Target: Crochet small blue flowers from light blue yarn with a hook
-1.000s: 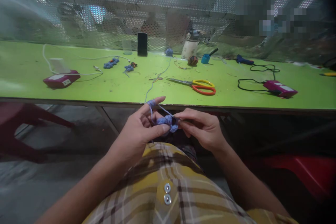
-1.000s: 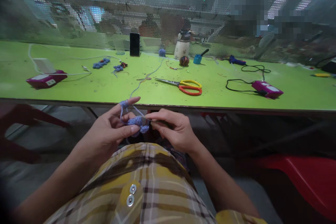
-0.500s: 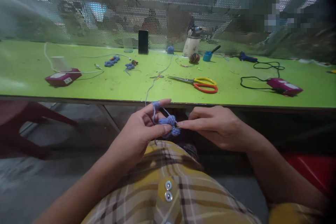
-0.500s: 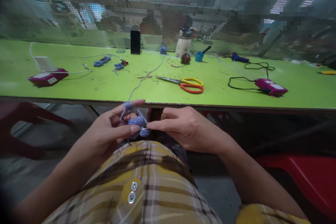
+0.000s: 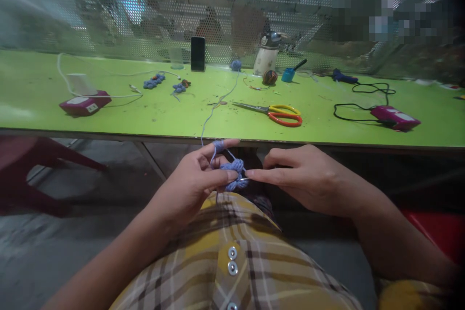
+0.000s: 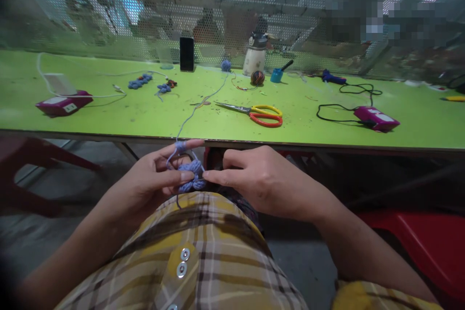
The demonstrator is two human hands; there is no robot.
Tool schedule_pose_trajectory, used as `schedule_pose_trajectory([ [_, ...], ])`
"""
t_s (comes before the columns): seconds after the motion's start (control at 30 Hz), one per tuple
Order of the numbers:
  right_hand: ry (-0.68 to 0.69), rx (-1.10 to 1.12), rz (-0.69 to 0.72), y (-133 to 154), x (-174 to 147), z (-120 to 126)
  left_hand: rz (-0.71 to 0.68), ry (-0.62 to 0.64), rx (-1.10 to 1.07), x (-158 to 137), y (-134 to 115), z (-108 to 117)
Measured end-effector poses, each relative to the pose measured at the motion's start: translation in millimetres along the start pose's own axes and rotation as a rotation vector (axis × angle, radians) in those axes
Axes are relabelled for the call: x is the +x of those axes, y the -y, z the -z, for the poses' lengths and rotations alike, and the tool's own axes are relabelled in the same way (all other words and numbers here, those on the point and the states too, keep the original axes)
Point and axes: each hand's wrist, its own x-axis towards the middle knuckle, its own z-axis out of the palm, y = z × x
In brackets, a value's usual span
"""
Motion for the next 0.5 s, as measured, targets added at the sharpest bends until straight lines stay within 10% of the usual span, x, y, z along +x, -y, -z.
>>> schedule_pose_trajectory([
  [0.5, 0.065, -0.144, 0.014, 12, 5, 9, -0.021, -0.051, 0.066, 3, 3, 0],
])
